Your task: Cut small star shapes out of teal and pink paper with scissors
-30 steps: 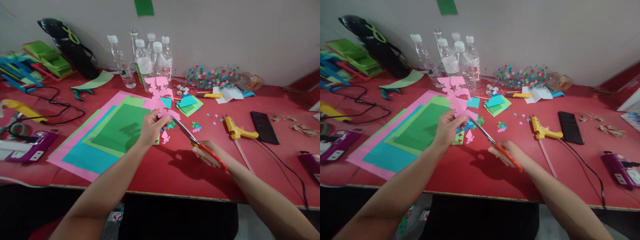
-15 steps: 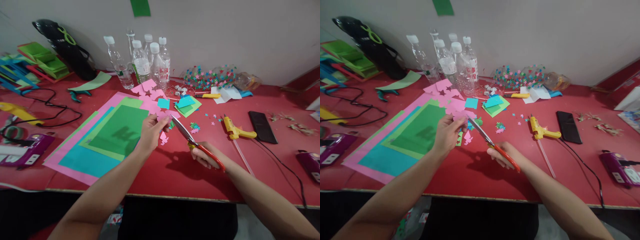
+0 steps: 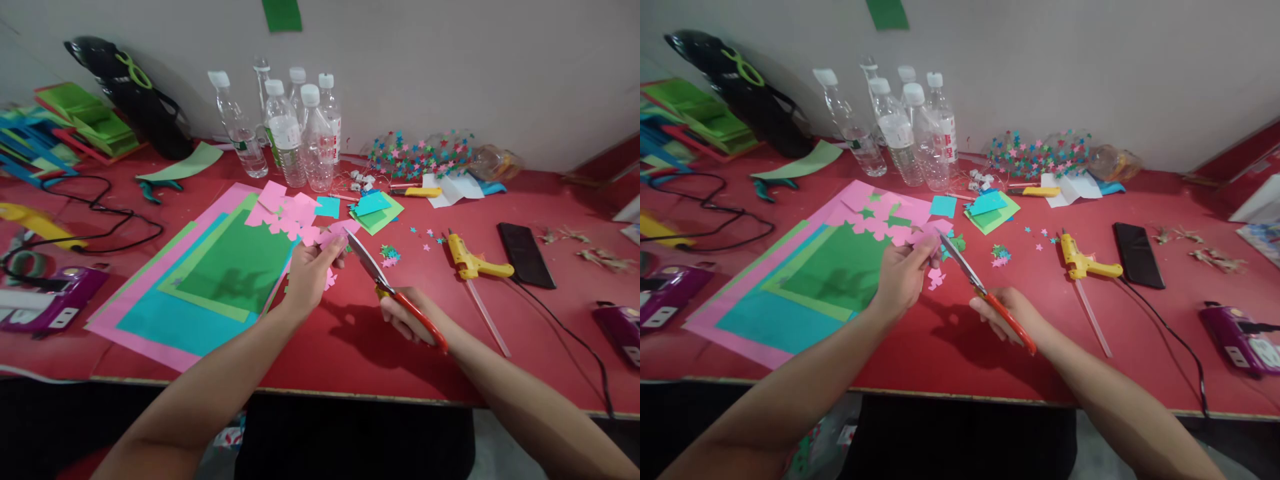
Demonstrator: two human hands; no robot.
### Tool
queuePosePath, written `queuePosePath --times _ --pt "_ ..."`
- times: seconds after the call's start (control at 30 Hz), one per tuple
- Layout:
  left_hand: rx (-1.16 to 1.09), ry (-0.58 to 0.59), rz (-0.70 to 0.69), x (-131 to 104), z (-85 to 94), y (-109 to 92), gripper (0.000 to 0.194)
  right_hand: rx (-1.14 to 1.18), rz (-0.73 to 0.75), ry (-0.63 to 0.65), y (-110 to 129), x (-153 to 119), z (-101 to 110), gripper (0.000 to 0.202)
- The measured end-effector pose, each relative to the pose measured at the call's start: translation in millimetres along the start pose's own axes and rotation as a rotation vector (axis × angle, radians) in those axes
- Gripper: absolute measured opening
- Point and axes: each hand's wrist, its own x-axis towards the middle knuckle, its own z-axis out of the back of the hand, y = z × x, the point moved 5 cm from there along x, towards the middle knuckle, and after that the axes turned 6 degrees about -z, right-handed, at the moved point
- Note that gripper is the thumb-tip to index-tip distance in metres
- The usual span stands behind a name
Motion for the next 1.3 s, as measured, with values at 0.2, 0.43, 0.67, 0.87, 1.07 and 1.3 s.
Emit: queuePosePath --times 0.2,0.43,0.67,0.87,1.07,1.3 --pt "0.001 0.0 0.0 0.1 -0.2 2.6 0.017 -0.034 -0.021 -0.053 4.1 -2.2 -3.7 0.044" --pt "0.05 0.031 0.002 -1.4 -0.5 1.2 0.018 0.006 0.009 -0.038 1.8 -0.4 -2.6 0.044" --pt "0.076 0.019 0.045 -2.3 -0.9 2.3 0.019 -0.009 0.016 -0.05 2.3 -1.4 -2.4 0.044" --pt "0.096 0.013 0.044 -1.4 -0.2 0.8 0.02 0.001 0.009 -0.058 5.2 -1.6 -0.5 0.044" --pt "0.094 0.006 0.013 -0.7 0.9 -2.1 0.019 0.001 -0.004 -0.067 6.5 -1.9 1.5 0.044" --pt "0.108 0.002 0.053 3.3 4.2 -2.9 0.02 -0.002 -0.043 -0.098 5.8 -2.6 5.0 0.042"
